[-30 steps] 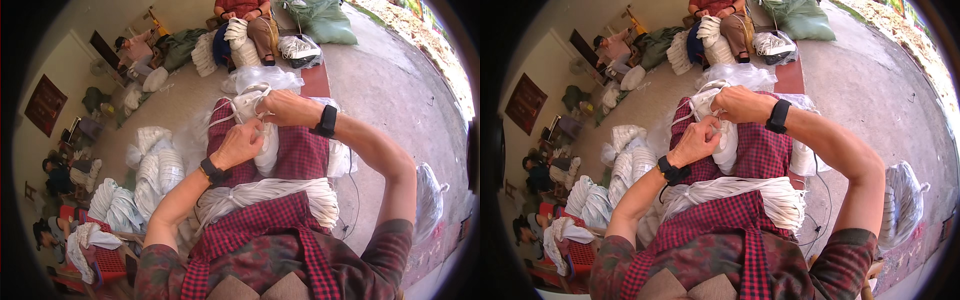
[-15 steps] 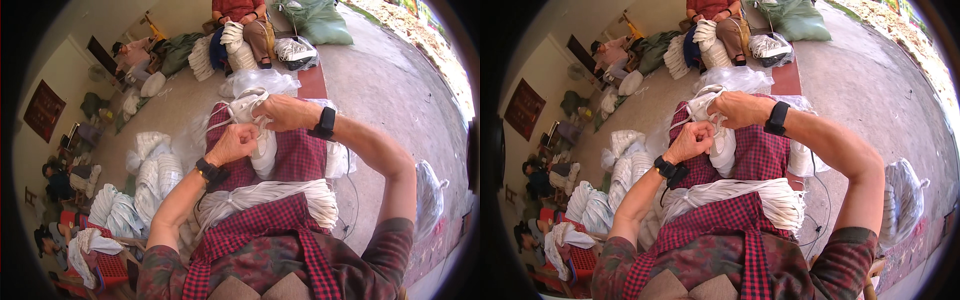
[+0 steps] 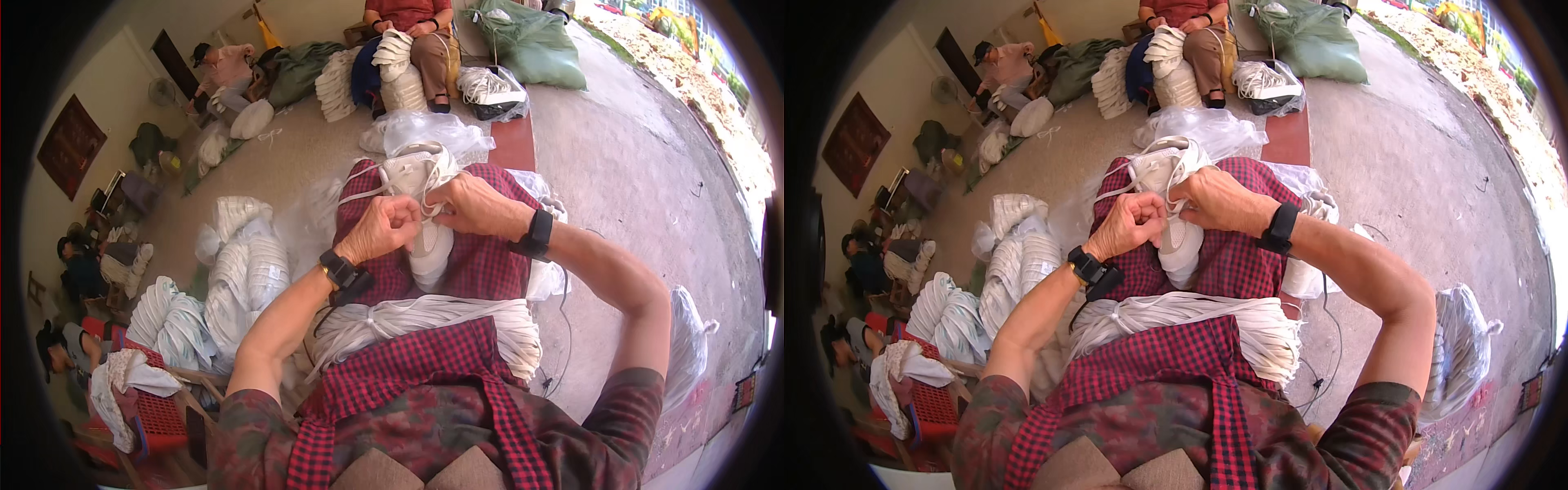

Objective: Insert and pull long white laces through the eyelets of a white shoe upper during manufacturing.

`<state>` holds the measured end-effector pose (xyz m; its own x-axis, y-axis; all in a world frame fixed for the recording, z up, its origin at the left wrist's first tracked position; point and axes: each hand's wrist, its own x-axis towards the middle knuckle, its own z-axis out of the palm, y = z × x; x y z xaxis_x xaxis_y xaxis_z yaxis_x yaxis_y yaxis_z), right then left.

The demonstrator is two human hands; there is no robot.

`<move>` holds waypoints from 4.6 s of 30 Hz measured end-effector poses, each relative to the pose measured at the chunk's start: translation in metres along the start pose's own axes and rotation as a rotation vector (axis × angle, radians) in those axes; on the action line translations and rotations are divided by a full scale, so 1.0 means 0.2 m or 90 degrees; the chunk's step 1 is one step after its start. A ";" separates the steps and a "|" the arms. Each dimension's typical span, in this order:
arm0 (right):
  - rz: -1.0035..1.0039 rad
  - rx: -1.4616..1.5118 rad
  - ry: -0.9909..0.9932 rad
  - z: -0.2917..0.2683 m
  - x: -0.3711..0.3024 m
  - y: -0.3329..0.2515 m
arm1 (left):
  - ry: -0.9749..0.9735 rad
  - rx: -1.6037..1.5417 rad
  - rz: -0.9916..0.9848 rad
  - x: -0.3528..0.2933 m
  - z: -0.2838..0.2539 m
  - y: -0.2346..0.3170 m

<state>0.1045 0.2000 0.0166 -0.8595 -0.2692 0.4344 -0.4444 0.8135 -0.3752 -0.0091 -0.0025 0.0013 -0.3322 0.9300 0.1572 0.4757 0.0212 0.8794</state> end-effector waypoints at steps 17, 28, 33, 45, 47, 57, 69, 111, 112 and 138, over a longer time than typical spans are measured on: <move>0.050 0.008 0.023 -0.01 0.00 -0.14 | 0.058 0.192 0.106 0.00 0.05 0.02; 0.151 -0.018 -0.050 -0.02 -0.01 -0.12 | 0.100 0.171 0.107 -0.01 0.06 -0.01; 0.147 -0.023 -0.033 0.00 0.00 -0.09 | 0.093 0.166 0.123 -0.01 0.07 -0.02; 0.222 0.137 0.122 0.06 -0.08 -0.11 | 0.113 0.195 0.139 0.03 0.09 -0.03; 0.217 0.145 0.140 0.07 -0.08 -0.13 | 0.099 0.216 0.128 0.02 0.08 0.00; 0.239 0.161 0.094 0.05 -0.09 -0.12 | 0.089 0.102 0.050 0.02 0.09 0.01; 0.122 -0.053 0.055 -0.03 -0.09 -0.07 | 0.104 0.147 0.021 -0.03 0.16 0.04; 0.099 -0.195 0.065 -0.02 0.32 0.02 | 0.233 0.152 0.068 0.00 0.20 -0.05; 0.090 -0.202 0.064 -0.06 0.31 0.02 | 0.176 0.063 0.008 -0.02 0.18 -0.03; -0.267 0.266 0.063 -0.87 0.62 -1.11 | 0.070 0.571 0.288 0.11 -0.12 -0.05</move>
<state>0.1399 0.0759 0.2955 -0.5707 -0.4577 0.6818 -0.8194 0.3717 -0.4363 -0.0398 0.0084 0.0068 -0.0207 0.8807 0.4732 0.9973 -0.0150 0.0716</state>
